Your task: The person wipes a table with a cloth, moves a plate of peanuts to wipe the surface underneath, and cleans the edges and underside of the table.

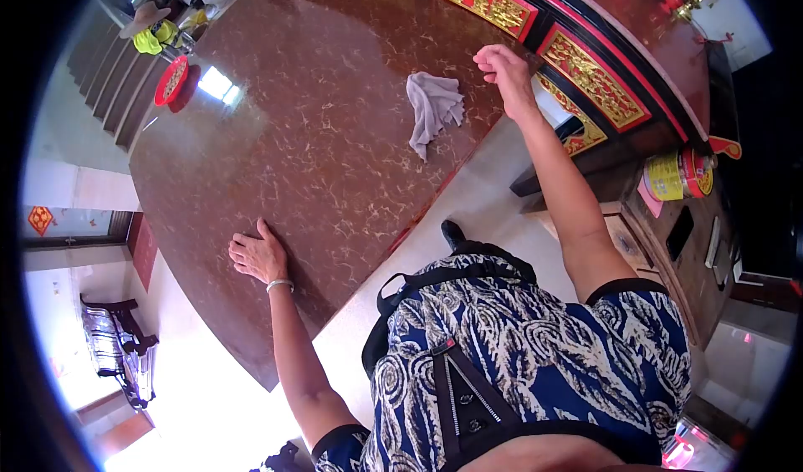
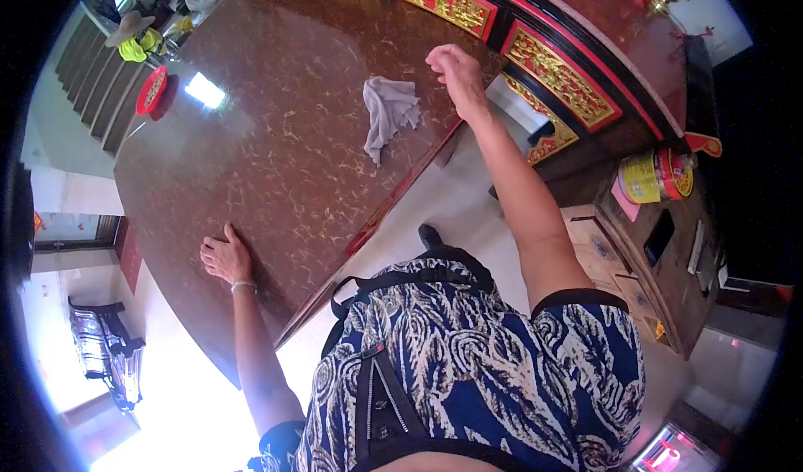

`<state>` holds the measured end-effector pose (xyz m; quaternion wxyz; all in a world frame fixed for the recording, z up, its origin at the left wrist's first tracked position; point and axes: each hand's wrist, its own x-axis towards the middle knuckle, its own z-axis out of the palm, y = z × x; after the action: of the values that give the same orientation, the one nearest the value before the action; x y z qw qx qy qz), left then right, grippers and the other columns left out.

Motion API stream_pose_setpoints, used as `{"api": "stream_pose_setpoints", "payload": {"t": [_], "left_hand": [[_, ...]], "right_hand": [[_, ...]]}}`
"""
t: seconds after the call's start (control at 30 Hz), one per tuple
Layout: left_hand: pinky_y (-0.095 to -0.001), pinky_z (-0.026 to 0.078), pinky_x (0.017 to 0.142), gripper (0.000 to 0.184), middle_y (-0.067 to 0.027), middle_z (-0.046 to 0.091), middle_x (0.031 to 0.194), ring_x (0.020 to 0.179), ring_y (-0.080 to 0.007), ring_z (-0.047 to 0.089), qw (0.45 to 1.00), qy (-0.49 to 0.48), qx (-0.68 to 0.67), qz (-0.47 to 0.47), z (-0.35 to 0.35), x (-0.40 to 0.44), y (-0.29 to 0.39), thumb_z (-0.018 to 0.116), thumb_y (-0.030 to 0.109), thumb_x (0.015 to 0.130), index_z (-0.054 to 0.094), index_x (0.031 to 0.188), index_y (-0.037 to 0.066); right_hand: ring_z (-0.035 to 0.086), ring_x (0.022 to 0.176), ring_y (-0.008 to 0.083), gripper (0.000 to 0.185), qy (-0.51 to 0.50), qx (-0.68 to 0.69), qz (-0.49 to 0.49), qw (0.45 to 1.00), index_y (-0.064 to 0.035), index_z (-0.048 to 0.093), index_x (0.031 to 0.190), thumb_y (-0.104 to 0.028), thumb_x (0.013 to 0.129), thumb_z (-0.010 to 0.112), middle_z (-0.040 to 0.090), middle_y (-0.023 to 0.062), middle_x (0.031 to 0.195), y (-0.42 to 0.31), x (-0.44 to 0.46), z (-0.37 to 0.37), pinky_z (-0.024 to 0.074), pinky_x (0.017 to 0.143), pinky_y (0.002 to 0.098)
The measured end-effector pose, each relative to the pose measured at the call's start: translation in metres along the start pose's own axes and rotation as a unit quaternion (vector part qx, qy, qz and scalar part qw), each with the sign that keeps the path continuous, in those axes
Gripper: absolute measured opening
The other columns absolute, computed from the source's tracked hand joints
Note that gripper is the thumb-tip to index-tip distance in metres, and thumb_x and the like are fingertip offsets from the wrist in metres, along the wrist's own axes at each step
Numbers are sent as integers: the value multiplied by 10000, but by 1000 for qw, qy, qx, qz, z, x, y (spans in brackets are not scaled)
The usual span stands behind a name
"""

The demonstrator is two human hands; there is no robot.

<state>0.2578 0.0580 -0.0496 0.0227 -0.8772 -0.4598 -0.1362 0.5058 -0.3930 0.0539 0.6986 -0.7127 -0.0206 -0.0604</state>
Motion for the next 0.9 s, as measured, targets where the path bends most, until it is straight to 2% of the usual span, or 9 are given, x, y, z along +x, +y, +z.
{"api": "stream_pose_setpoints", "payload": {"t": [0.1,0.2,0.37,0.57,0.6,0.63,0.8,0.87,0.9], "left_hand": [[-513,275,1086,770,-190,420,1404,1350,-351,340,1000,10,4,1,1,4,2,436,630,928,420,1353,-11],[-510,280,1080,762,-191,425,1397,1343,-352,350,1000,19,8,10,5,4,0,443,624,930,421,1352,-10],[-493,291,1073,763,-190,432,1392,1337,-334,364,1000,20,-3,16,6,4,-1,455,621,928,427,1348,-15],[-493,275,1090,731,-182,426,1390,1340,-340,352,999,32,-7,7,6,4,-1,458,599,936,428,1346,-6],[-494,271,1095,728,-182,422,1392,1342,-338,349,1000,7,-1,2,2,5,2,460,596,936,425,1345,-5],[-495,267,1100,725,-182,418,1394,1344,-337,347,1000,-18,4,-3,-2,6,3,463,592,935,421,1345,-4],[-496,267,1100,711,-175,422,1384,1339,-342,349,1000,9,7,-9,-2,5,3,466,585,936,415,1342,3],[-496,266,1100,707,-174,423,1381,1340,-344,347,1000,13,8,-3,-3,5,2,467,582,937,413,1343,7],[-496,260,1106,703,-177,415,1392,1350,-347,337,1000,6,7,-1,-6,5,2,469,577,939,410,1349,8]], "right_hand": [[625,824,125,108,-30,-168,-206,964,-70,657,977,-148,927,600,689,9,949,23,-5,18,499,720,273],[608,857,311,113,-61,-263,-318,909,-61,647,916,-103,812,658,621,119,867,30,-14,53,488,779,408],[553,996,359,225,-31,-443,-324,835,-55,617,1022,-120,809,648,556,161,1014,72,9,93,458,855,468],[522,1049,366,313,52,-565,-296,769,-75,609,1103,-245,840,625,576,150,1140,91,120,-6,443,863,482],[504,1079,365,335,-17,-680,-342,648,-95,608,1117,-274,836,640,576,127,1147,104,150,-30,445,881,482],[499,1089,367,324,47,-578,-239,779,-109,613,1112,-276,836,642,571,115,1159,79,137,-29,444,908,487],[532,1050,346,247,5,-594,-281,754,-101,622,1082,-252,898,553,573,127,1162,74,89,-8,467,876,487],[539,1005,347,226,-81,-495,-225,835,-113,628,1050,-189,837,618,581,104,1122,75,35,26,470,817,463],[520,1046,349,269,-109,-537,-338,765,-119,612,1088,-195,831,632,558,95,1162,61,-2,37,459,842,475]]}}
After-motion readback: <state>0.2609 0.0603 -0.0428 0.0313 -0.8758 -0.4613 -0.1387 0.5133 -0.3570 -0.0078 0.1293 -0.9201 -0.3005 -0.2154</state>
